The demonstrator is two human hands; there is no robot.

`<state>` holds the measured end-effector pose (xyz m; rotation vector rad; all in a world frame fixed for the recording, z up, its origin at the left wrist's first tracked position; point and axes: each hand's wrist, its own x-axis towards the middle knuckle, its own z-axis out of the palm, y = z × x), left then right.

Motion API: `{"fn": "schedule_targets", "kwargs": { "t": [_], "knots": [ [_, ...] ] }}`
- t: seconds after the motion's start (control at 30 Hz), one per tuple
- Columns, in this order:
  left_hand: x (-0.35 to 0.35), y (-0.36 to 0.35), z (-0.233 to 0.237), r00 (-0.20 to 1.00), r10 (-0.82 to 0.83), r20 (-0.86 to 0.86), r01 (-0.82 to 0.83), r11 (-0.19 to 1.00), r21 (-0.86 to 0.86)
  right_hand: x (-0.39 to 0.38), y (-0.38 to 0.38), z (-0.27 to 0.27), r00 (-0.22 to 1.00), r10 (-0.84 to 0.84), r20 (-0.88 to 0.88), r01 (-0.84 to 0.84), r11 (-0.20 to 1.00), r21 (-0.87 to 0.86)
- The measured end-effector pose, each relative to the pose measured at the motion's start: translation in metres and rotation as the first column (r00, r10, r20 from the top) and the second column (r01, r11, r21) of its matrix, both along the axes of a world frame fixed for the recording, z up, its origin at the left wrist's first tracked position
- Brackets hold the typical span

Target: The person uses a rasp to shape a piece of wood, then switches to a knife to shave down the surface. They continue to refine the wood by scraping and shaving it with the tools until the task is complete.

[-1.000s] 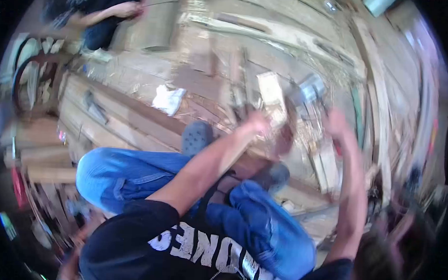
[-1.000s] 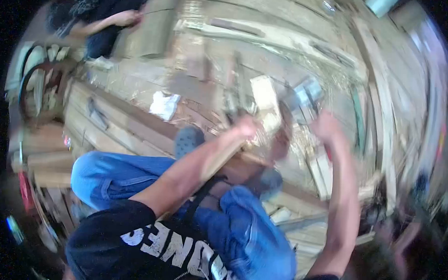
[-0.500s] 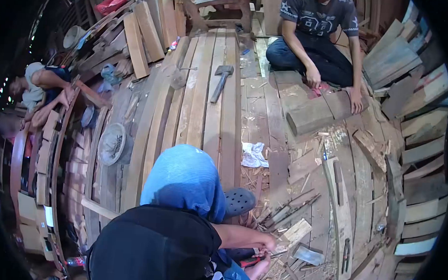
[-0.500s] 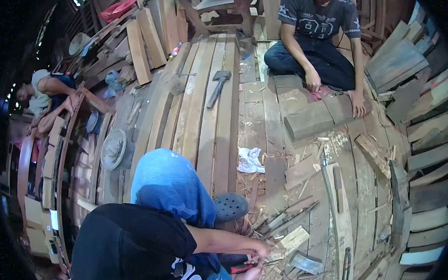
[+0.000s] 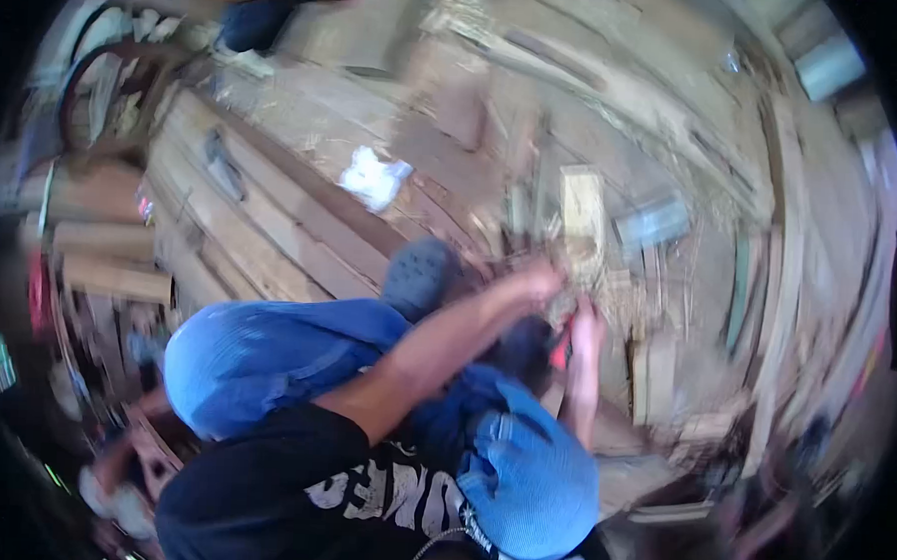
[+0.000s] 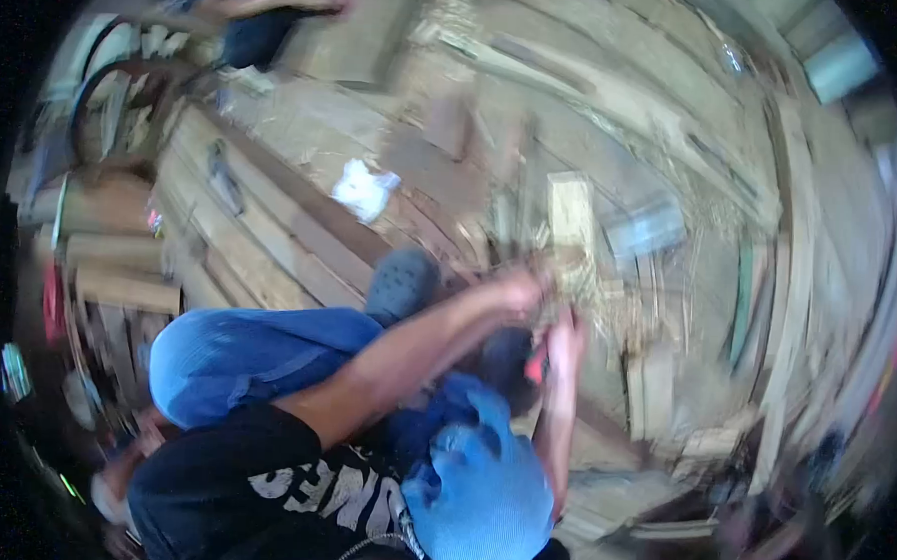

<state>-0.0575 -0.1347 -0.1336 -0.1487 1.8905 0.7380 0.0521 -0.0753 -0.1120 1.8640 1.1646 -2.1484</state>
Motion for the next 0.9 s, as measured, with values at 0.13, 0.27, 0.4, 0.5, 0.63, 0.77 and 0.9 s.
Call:
{"fn": "schedule_targets", "kwargs": {
  "t": [0.13, 0.27, 0.4, 0.5, 0.63, 0.77, 0.9],
  "knots": [
    [-0.005, -0.01, -0.03, 0.971, -0.066, 0.229, 0.052, 0.996, 0.067, 0.007, -0.001, 0.025, 0.998, -0.036, -0.052, 0.032, 0.997, -0.071],
    [-0.006, -0.016, -0.041, 0.958, -0.115, 0.264, 0.09, 0.991, 0.104, 0.026, -0.011, 0.016, 1.0, 0.005, -0.014, -0.005, 1.0, -0.006],
    [-0.011, -0.009, -0.032, 0.958, -0.154, 0.24, 0.137, 0.987, 0.087, 0.036, -0.021, 0.016, 1.0, -0.024, -0.018, 0.024, 0.999, -0.025],
    [-0.012, -0.009, -0.027, 0.947, -0.204, 0.247, 0.179, 0.977, 0.117, 0.038, -0.022, 0.03, 0.985, -0.167, -0.047, 0.153, 0.964, -0.219],
    [-0.012, -0.009, -0.027, 0.957, -0.159, 0.244, 0.133, 0.984, 0.12, 0.034, -0.023, 0.039, 0.999, -0.041, -0.029, 0.035, 0.982, -0.188],
    [-0.012, -0.007, -0.02, 0.958, -0.141, 0.25, 0.117, 0.987, 0.107, 0.022, -0.019, 0.031, 0.991, 0.12, 0.063, -0.112, 0.988, -0.111],
    [-0.012, -0.006, -0.022, 0.959, -0.14, 0.245, 0.121, 0.988, 0.091, 0.011, -0.016, 0.018, 0.963, 0.248, 0.103, -0.247, 0.969, -0.024]
  ]
}}
